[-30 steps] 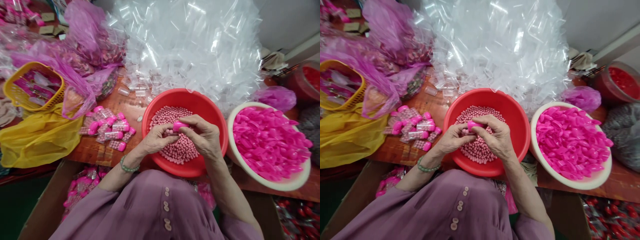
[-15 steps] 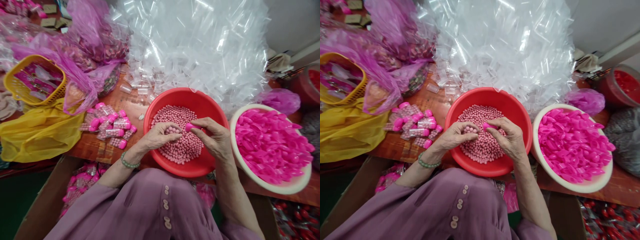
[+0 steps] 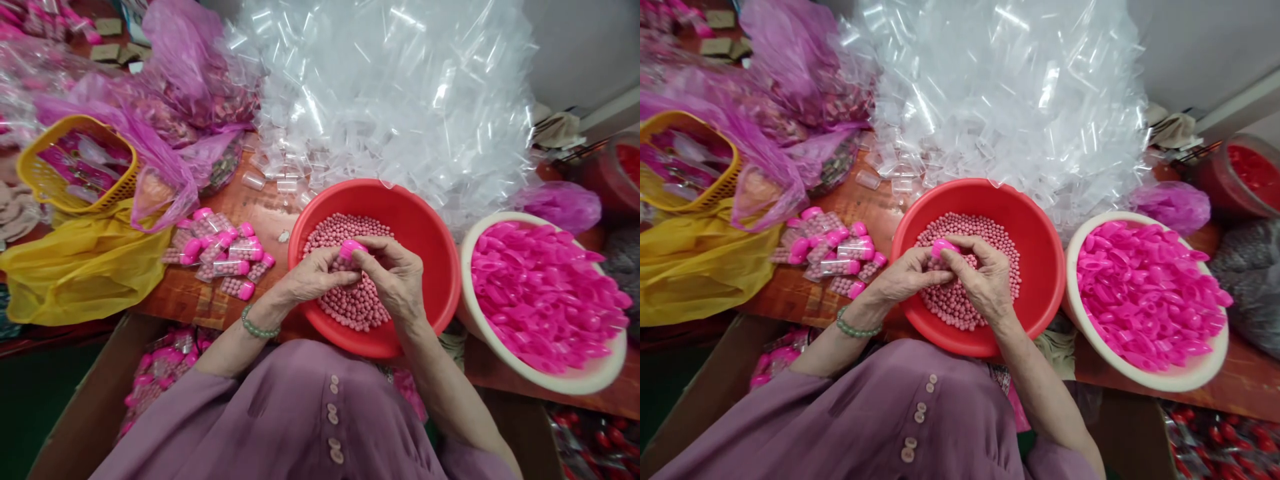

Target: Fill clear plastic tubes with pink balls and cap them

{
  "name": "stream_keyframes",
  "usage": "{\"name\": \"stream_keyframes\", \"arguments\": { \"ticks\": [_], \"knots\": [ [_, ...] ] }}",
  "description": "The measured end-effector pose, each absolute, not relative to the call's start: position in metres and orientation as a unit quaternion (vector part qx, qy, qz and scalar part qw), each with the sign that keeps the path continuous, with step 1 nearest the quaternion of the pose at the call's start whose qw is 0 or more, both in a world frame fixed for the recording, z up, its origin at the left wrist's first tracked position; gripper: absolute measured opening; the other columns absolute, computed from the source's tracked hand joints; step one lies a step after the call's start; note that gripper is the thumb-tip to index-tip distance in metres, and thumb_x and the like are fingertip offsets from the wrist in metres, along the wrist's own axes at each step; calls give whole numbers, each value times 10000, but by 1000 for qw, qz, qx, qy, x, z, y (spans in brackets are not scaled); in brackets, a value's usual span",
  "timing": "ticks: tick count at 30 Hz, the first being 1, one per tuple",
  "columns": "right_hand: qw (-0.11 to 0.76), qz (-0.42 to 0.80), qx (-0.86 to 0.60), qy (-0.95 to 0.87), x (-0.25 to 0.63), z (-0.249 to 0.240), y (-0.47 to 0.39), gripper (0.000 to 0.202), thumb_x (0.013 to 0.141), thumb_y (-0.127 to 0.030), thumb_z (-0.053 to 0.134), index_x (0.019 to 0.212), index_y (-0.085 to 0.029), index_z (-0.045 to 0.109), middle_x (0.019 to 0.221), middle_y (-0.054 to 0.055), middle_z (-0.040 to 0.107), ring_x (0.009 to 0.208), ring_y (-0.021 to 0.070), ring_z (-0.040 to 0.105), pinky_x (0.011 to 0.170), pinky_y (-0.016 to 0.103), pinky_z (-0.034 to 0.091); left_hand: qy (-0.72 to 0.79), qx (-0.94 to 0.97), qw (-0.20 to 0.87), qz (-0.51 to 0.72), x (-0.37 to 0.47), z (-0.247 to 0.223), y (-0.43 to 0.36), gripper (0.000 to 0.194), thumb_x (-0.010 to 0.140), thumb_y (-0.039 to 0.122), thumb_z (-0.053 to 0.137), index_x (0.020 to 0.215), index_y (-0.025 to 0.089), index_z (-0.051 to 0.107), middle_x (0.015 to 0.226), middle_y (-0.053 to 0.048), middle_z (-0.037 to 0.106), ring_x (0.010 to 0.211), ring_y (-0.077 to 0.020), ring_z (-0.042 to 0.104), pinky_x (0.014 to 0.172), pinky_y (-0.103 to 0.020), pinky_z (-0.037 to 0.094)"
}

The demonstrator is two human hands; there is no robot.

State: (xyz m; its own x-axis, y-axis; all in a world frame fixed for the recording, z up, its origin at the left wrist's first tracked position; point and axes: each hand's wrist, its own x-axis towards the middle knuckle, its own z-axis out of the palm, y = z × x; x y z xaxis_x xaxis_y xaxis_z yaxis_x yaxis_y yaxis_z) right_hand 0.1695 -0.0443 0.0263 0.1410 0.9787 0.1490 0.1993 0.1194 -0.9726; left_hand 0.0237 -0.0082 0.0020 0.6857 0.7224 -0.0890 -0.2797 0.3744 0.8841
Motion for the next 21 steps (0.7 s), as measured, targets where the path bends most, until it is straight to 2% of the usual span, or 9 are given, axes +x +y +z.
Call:
{"name": "stream_keyframes", "arguments": {
  "ticks": [5, 11, 13, 15, 17, 18, 21],
  "knots": [
    [503, 326, -560, -572, 172, 25, -45, 131, 845, -288, 712, 962, -231, 736, 925, 14, 748, 856, 157, 692, 828, 325, 566, 230, 480, 783, 320, 23, 0, -7, 400, 724, 438, 785, 705, 137, 522, 637, 59, 409, 594, -53, 359, 555, -207, 305],
    [423, 198, -528, -709, 182, 27, -42, 123, 902, -272, 633, 1003, -228, 687, 913, 37, 731, 847, 175, 682, 793, 335, 554, 224, 437, 821, 291, 24, -1, -5, 451, 682, 502, 799, 744, 140, 535, 625, 52, 457, 577, -63, 408, 552, -214, 338],
    [387, 162, -495, -761, 186, 25, -41, 248, 883, -319, 657, 1111, -223, 639, 998, 72, 723, 908, 209, 680, 817, 365, 553, 228, 407, 837, 287, 24, 0, -5, 465, 659, 501, 815, 715, 139, 529, 595, 60, 443, 543, -51, 385, 525, -205, 318],
    [342, 128, -477, -799, 187, 21, -42, 531, 804, -432, 732, 1247, -201, 554, 1112, 129, 689, 1009, 273, 658, 867, 429, 545, 238, 377, 851, 278, 24, 1, -4, 464, 653, 493, 824, 692, 133, 534, 588, 52, 468, 522, -45, 395, 501, -199, 304],
    [298, 90, -481, -819, 185, 17, -42, 765, 746, -515, 758, 1352, -166, 449, 1188, 180, 643, 1088, 328, 621, 912, 490, 520, 243, 347, 865, 268, 24, 1, -3, 462, 643, 488, 836, 700, 120, 562, 614, 22, 538, 540, -60, 470, 509, -201, 340],
    [281, 68, -486, -824, 182, 15, -43, 798, 757, -519, 740, 1381, -151, 406, 1202, 193, 629, 1104, 340, 608, 919, 505, 509, 244, 329, 872, 266, 24, 1, -3, 466, 625, 482, 851, 715, 114, 579, 631, 7, 570, 561, -73, 512, 527, -205, 371],
    [255, -13, -498, -829, 175, 11, -43, 708, 829, -439, 631, 1402, -125, 357, 1159, 195, 632, 1045, 334, 617, 858, 487, 506, 242, 290, 885, 271, 24, 1, -2, 466, 581, 437, 891, 734, 104, 603, 643, -2, 607, 606, -91, 577, 598, -216, 441]
  ]
}}
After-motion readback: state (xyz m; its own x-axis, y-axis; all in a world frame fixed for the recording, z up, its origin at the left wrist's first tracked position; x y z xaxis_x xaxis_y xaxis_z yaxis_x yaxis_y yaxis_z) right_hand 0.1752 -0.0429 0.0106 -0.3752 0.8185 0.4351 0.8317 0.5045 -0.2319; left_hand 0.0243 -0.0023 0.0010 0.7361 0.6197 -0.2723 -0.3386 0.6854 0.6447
